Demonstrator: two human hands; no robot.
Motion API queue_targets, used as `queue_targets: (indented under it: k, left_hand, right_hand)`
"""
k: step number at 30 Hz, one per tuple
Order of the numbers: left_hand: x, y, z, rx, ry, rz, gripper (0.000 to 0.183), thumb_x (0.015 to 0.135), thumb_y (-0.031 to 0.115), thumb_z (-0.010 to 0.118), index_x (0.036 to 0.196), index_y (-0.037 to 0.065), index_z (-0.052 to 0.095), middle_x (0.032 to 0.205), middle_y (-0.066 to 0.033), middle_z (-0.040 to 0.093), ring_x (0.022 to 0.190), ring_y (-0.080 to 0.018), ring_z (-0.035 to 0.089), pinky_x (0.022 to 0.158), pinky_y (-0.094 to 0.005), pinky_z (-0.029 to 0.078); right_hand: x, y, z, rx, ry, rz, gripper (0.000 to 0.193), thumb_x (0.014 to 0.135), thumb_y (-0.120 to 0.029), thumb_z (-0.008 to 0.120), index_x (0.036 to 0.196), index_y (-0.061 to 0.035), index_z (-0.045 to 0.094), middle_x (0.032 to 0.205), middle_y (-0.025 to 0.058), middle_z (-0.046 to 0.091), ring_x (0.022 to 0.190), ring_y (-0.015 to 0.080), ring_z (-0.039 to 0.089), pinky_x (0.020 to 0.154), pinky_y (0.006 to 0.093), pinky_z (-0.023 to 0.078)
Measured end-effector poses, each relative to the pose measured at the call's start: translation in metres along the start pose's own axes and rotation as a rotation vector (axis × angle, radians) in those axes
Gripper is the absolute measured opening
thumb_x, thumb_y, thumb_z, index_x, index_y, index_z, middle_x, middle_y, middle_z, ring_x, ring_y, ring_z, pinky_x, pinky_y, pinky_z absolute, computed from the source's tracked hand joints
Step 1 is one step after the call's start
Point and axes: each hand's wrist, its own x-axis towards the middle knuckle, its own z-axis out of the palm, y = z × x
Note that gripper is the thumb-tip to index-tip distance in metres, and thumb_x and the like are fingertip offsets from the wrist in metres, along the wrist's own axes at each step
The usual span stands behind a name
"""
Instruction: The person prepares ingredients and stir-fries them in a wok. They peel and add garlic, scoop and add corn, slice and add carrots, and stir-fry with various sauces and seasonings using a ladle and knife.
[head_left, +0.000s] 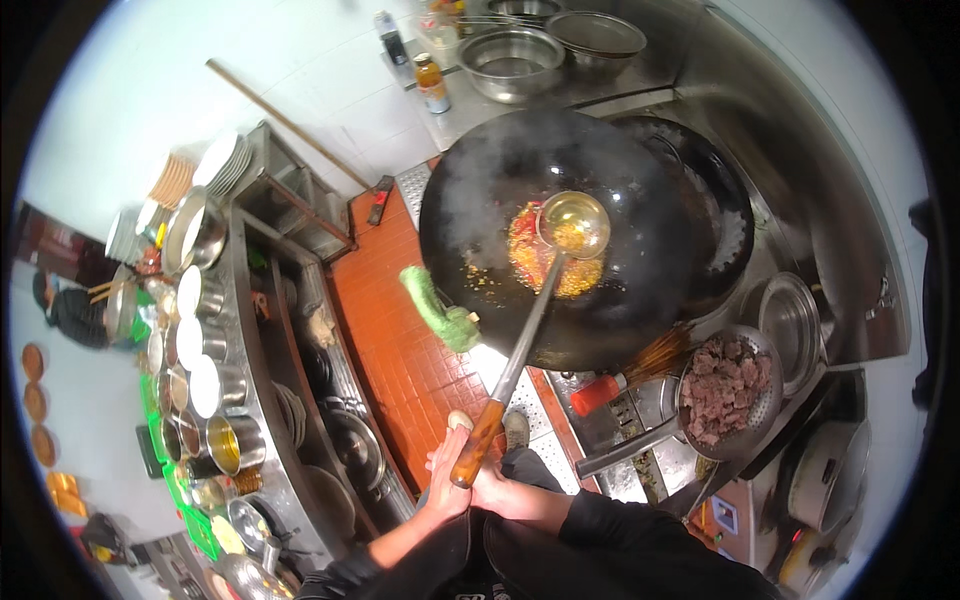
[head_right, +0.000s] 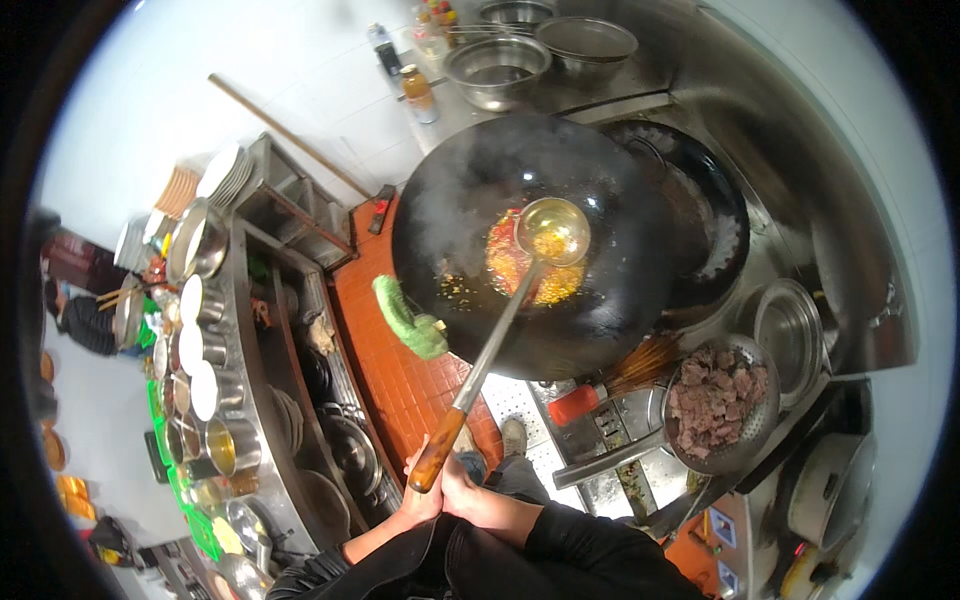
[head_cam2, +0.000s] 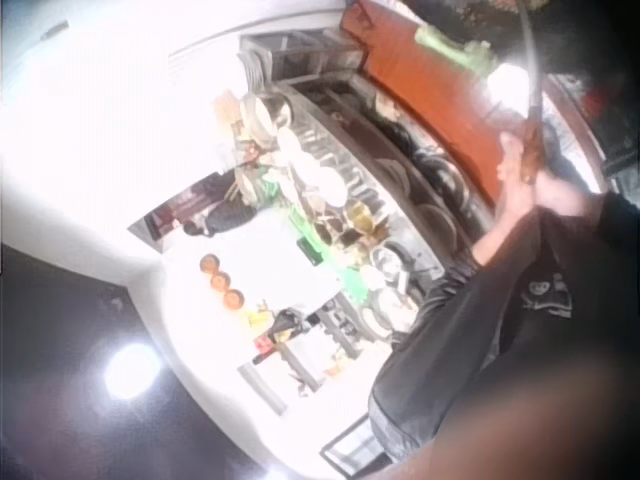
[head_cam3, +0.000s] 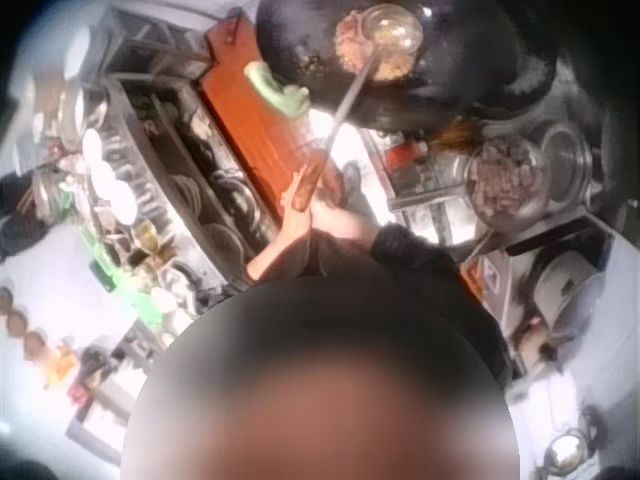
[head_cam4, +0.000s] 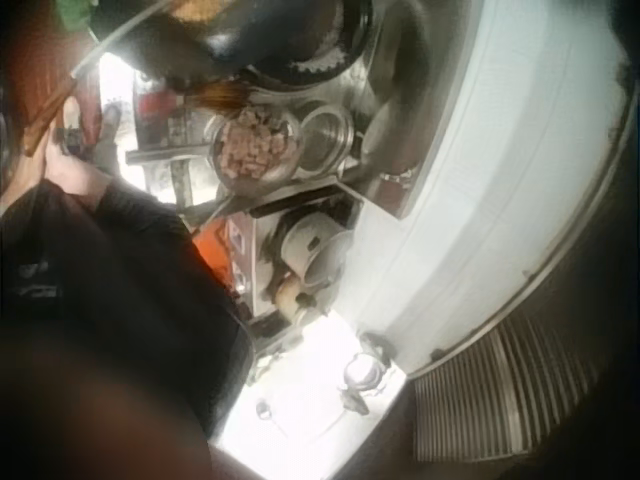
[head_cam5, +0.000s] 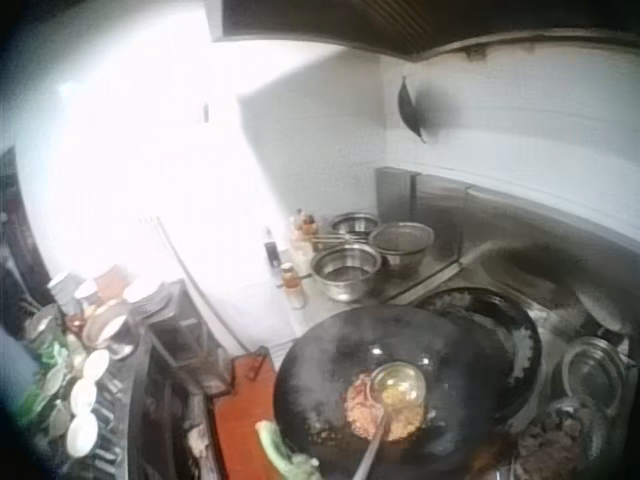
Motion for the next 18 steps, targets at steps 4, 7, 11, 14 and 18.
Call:
queue_targets:
  k: [4,7,11,14,18]
  left_hand:
    - [-0.023,0.001,-0.013,0.051,0.071,0.027,0.056,0.098,0.034,0.037,0.142,0.000,0.045,0.147,-0.0244,0.042,0.141,-0.0415,0.034,0.114,-0.0506,0.022]
    - [-0.040,0.000,-0.026,0.074,0.151,-0.060,0.055,0.098,0.036,0.036,0.138,0.002,0.051,0.146,-0.0231,0.045,0.140,-0.0400,0.036,0.114,-0.0520,0.023]
    - [-0.087,-0.015,-0.036,0.188,0.318,-0.157,0.047,0.097,0.030,0.040,0.134,0.005,0.056,0.141,-0.0196,0.052,0.134,-0.0356,0.045,0.110,-0.0472,0.033]
    - [-0.136,-0.032,-0.038,0.114,0.375,-0.328,0.042,0.098,0.027,0.042,0.129,0.005,0.059,0.136,-0.0199,0.055,0.128,-0.0358,0.050,0.107,-0.0442,0.038]
    - [-0.213,-0.061,-0.028,-0.167,0.726,-0.489,0.046,0.101,0.036,0.040,0.124,0.003,0.061,0.127,-0.0218,0.060,0.120,-0.0387,0.055,0.102,-0.0428,0.043]
  right_hand:
    - [-0.013,0.023,0.004,0.026,0.051,-0.032,0.042,0.102,-0.045,0.044,0.125,-0.0104,0.048,0.119,0.0101,0.058,0.116,0.0216,0.056,0.098,0.0356,0.046]
    - [-0.018,0.040,0.007,-0.137,-0.024,0.136,0.066,0.098,-0.063,0.036,0.147,-0.0179,0.035,0.147,0.0045,0.043,0.136,0.0215,0.039,0.116,0.0398,0.027]
    - [-0.023,0.070,0.009,-0.139,-0.185,0.264,0.064,0.098,-0.061,0.037,0.143,-0.0148,0.037,0.143,0.0044,0.046,0.135,0.0195,0.041,0.113,0.0400,0.033]
    - [-0.039,0.095,0.012,-0.364,-0.254,0.496,0.078,0.097,-0.067,0.027,0.151,-0.0112,0.026,0.152,0.0091,0.035,0.141,0.0236,0.032,0.117,0.0409,0.024]
    - [-0.062,0.151,0.025,-0.655,-0.224,0.789,0.086,0.094,-0.072,0.026,0.152,-0.0083,0.023,0.153,0.0119,0.034,0.139,0.0253,0.035,0.115,0.0403,0.027]
